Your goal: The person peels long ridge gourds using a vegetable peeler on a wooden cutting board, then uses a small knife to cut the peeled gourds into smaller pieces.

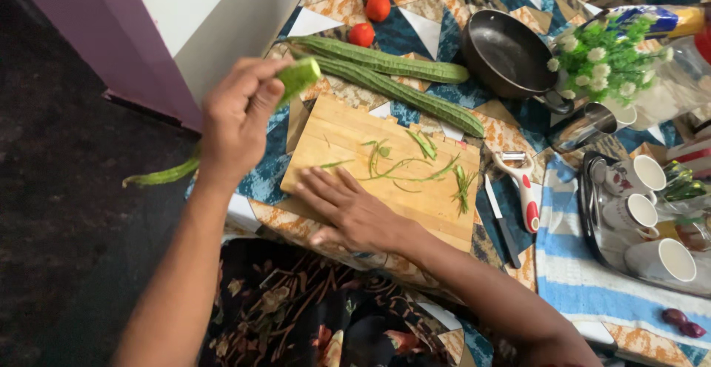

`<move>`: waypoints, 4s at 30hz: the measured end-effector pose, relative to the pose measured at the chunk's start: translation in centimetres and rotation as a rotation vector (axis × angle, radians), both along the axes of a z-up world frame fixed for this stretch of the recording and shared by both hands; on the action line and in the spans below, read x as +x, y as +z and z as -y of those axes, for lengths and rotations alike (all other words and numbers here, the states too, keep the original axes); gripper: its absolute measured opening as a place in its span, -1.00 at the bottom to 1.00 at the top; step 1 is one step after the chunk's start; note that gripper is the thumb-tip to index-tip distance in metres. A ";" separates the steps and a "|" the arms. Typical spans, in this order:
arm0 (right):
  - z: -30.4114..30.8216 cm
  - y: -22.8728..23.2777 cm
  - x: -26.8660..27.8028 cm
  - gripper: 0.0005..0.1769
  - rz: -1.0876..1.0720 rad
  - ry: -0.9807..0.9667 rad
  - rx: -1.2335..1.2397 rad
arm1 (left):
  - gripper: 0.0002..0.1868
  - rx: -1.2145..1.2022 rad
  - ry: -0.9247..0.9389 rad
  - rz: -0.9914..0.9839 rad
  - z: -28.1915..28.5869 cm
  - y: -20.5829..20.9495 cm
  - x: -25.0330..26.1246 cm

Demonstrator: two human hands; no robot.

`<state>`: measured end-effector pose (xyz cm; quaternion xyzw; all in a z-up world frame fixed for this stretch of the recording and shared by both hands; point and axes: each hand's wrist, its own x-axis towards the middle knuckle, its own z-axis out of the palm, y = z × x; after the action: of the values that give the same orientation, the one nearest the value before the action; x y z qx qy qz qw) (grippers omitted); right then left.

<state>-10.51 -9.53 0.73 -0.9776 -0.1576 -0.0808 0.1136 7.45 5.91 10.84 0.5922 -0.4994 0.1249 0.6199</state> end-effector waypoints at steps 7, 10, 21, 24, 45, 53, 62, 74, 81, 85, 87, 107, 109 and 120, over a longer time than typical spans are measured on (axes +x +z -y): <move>6.3 1.4 1.3 -0.01 -0.168 -0.371 -0.207 | -0.71 0.182 0.089 0.193 2.6 -4.0 -1.2; 7.6 2.8 -2.9 -0.02 -0.192 -0.455 -0.145 | -0.71 0.346 0.076 0.280 3.9 -6.6 -2.2; 11.3 1.3 -4.9 -0.09 -0.167 -0.277 -0.046 | -0.71 0.441 0.181 0.451 5.2 -9.2 -4.5; 14.7 2.3 -3.2 -0.08 -0.167 -0.433 0.009 | -0.72 0.450 0.209 0.479 5.3 -9.1 -4.6; 18.3 1.7 -8.8 -0.20 -0.191 -0.497 0.057 | -0.74 0.426 0.190 0.475 5.1 -9.3 -4.7; 16.8 1.4 -7.7 -0.71 0.207 -0.601 0.106 | -0.61 0.522 0.140 0.488 4.8 -8.9 -4.3; 13.7 1.2 -6.0 -0.67 0.247 -0.513 -0.071 | -0.56 0.497 0.075 0.480 4.7 -8.5 -4.4; 14.3 2.5 -2.9 -0.53 0.251 -0.597 0.089 | -0.57 0.635 0.250 0.412 3.0 -9.8 -3.1; 11.6 4.6 -18.3 -0.63 0.165 -1.163 0.251 | -0.55 0.729 0.110 0.439 7.0 -7.5 -4.5; 11.6 1.4 -20.7 -0.58 0.172 -1.211 0.064 | -0.46 0.793 0.004 0.499 11.1 -8.0 -7.3; 10.8 0.4 -21.0 -0.56 0.201 -1.224 0.026 | -0.37 0.830 0.009 0.493 11.7 -8.4 -7.8; 9.7 2.0 -18.8 -0.69 0.452 -1.238 1.114 | -0.55 0.509 0.215 0.361 6.5 -11.4 -5.6; 8.1 3.0 -15.5 -0.69 0.206 -1.244 0.913 | -0.53 0.442 0.233 0.392 6.2 -11.2 -5.8; 3.0 2.7 -8.5 -0.65 0.325 -0.758 0.257 | -0.56 0.453 0.223 0.375 5.9 -10.5 -6.0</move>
<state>-19.03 -12.57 3.44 -0.9188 0.2081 -0.2888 0.1704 1.41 0.03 0.30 0.7330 -0.5522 0.1848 0.3517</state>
